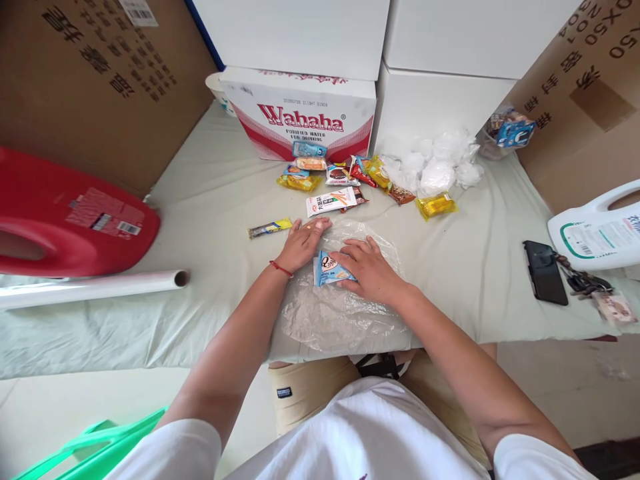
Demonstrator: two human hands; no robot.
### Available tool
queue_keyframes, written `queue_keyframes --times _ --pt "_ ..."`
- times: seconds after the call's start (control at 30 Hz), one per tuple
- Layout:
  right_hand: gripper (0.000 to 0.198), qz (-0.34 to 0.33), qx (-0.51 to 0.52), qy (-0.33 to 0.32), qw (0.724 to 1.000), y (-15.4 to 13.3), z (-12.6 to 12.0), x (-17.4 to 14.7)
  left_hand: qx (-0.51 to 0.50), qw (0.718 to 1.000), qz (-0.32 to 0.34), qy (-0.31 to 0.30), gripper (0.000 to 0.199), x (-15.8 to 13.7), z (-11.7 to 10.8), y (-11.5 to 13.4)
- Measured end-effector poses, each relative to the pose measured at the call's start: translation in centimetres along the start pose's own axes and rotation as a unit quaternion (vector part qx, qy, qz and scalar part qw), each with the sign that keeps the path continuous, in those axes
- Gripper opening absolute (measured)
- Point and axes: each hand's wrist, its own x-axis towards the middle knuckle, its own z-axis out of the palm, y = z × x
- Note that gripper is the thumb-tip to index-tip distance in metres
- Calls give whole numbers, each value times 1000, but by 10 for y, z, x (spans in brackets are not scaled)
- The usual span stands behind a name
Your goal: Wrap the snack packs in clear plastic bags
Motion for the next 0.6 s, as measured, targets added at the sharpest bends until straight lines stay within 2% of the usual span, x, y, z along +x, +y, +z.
queue_keyframes --times 0.17,0.23,0.3,0.4,0.47,0.53,0.6 --pt "73 19 0 -22 1000 6 6 -2 -34 999 -1 5 60 0 -8 1" --pt "80 14 7 -30 999 7 7 -3 -41 999 17 26 58 0 -13 2" --pt "76 13 9 -31 999 6 6 -4 -17 997 37 69 54 -2 -18 4" --pt "62 24 11 -34 999 4 4 -3 73 986 51 138 43 -12 -27 17" --pt "58 32 11 -40 999 2 3 -3 121 977 68 161 38 -26 -30 29" --pt "58 39 13 -48 998 1 2 -3 135 973 115 146 35 -45 -29 40" --pt "57 42 23 -55 997 1 0 -3 125 969 193 92 38 -64 -22 46"
